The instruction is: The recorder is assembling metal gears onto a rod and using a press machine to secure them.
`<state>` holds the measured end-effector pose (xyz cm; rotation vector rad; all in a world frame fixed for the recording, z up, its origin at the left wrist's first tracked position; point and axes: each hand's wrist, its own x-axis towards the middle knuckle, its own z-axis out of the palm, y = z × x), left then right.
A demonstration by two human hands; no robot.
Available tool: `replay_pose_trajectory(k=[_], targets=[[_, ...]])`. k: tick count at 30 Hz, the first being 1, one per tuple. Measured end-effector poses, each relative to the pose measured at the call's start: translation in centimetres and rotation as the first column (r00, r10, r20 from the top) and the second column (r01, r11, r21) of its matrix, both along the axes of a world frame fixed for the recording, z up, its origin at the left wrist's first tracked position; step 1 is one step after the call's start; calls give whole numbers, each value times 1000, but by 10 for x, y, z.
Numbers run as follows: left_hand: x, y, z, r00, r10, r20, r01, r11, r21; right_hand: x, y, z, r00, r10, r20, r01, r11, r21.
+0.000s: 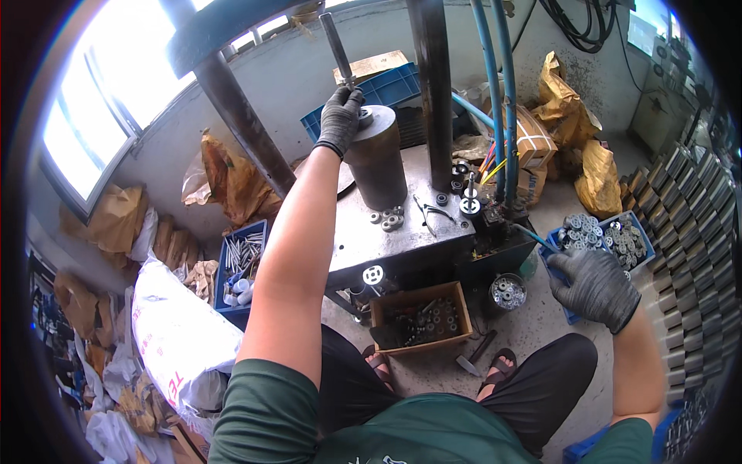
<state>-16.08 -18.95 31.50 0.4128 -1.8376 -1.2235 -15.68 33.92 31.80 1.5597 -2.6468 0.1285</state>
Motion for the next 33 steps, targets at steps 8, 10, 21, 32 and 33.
replay_pose_trajectory(k=[8,10,21,32,33], targets=[[6,7,2,1000,-13,14,12,998,63,26,37,-57,993,-72,95,68,997,43],[2,-7,-2,1000,-16,7,15,999,43,34,43,-67,986,-111,126,113,993,-14],[-5,-9,-9,999,37,6,-37,996,-80,40,43,-74,985,-159,69,167,977,-130],[-8,-16,-12,998,61,15,-59,991,-122,43,42,-75,983,-173,65,182,969,-169],[-8,-15,-12,998,61,16,-58,991,-120,43,42,-75,982,-178,61,186,966,-179]])
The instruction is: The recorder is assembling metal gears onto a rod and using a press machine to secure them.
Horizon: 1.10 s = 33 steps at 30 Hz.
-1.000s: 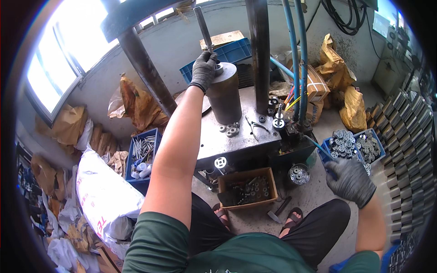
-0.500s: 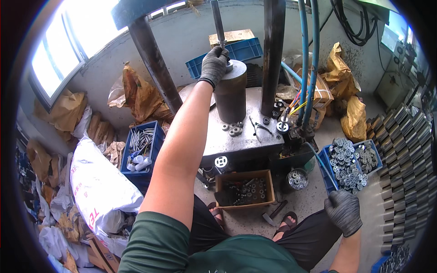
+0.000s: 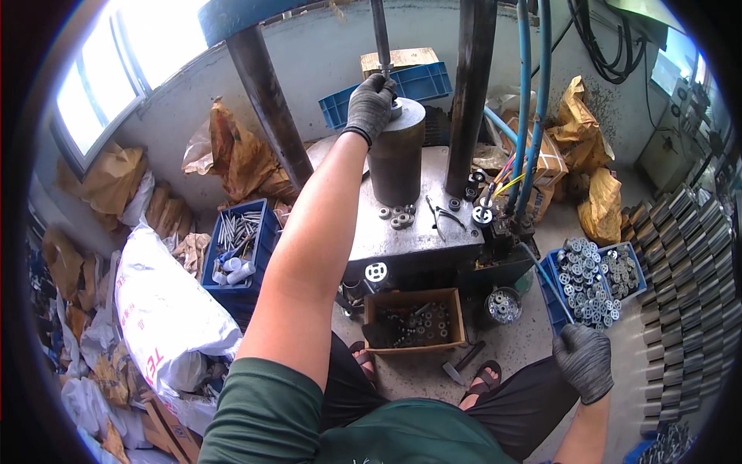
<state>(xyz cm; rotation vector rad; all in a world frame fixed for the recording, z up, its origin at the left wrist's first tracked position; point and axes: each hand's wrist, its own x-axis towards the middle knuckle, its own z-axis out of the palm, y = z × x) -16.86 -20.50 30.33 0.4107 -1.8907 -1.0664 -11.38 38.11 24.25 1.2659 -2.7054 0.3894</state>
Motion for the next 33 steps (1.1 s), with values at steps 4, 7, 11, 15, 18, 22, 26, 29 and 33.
replay_pose_trajectory(k=[4,7,11,15,18,22,26,29,33], targets=[[-2,-5,-3,1000,10,11,-10,1000,7,-1,-1,-1,1000,0,-3,0,1000,-10],[-3,-11,-6,1000,12,0,-12,1000,7,0,-2,0,1000,-1,-7,1,1000,-9],[-4,-8,-4,997,-70,-27,72,995,62,-2,-1,0,1000,2,-17,-2,1000,-3],[-1,-5,-2,996,-86,-14,86,994,73,-2,-3,8,1000,10,27,-10,1000,3],[3,0,2,995,-95,-8,95,988,120,-10,-10,19,997,54,49,-51,997,-56],[13,0,3,997,-79,8,77,988,135,-53,-48,53,985,124,-122,-149,962,-230],[0,-6,-2,998,-58,5,58,998,38,-123,-106,97,898,51,-438,-264,858,-440],[-5,-5,-3,996,-81,-25,83,994,73,-156,-123,113,950,-44,-309,-120,864,-490],[-4,3,-2,999,12,36,-10,999,-39,-153,-108,104,970,-35,-241,-75,899,-432]])
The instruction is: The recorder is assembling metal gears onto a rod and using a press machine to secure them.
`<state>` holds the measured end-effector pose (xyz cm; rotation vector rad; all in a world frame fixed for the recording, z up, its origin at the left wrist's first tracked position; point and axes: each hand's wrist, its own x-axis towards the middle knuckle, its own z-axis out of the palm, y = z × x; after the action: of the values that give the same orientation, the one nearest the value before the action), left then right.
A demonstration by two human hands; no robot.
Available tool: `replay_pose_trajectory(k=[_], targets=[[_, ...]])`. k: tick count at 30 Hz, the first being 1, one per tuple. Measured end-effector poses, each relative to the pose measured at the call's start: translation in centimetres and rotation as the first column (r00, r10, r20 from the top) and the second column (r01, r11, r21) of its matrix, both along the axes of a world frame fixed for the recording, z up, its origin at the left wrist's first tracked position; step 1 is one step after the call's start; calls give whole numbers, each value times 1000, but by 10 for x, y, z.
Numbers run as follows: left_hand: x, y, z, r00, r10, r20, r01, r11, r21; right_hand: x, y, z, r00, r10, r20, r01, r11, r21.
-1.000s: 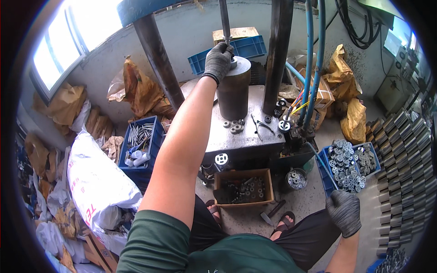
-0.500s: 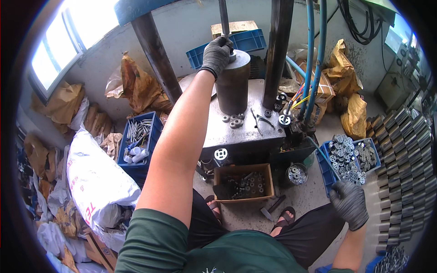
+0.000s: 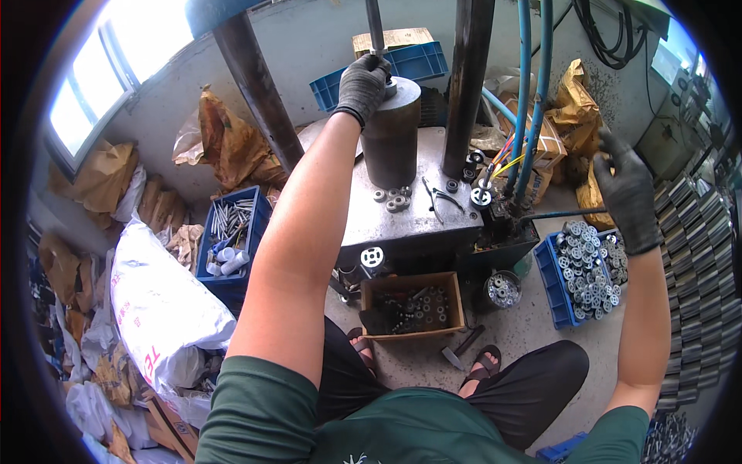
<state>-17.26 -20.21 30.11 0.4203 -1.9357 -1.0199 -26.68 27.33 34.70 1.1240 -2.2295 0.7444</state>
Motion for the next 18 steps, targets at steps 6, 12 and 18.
replay_pose_trajectory(k=[6,12,18], targets=[[14,-8,2,996,88,26,-86,994,-72,95,69,-37,901,19,432,-255,832,494],[9,4,7,996,83,30,-81,996,-45,138,104,-90,939,-38,343,-205,740,641],[19,13,11,996,73,44,-72,997,-17,133,97,-76,922,-22,386,-237,757,609]])
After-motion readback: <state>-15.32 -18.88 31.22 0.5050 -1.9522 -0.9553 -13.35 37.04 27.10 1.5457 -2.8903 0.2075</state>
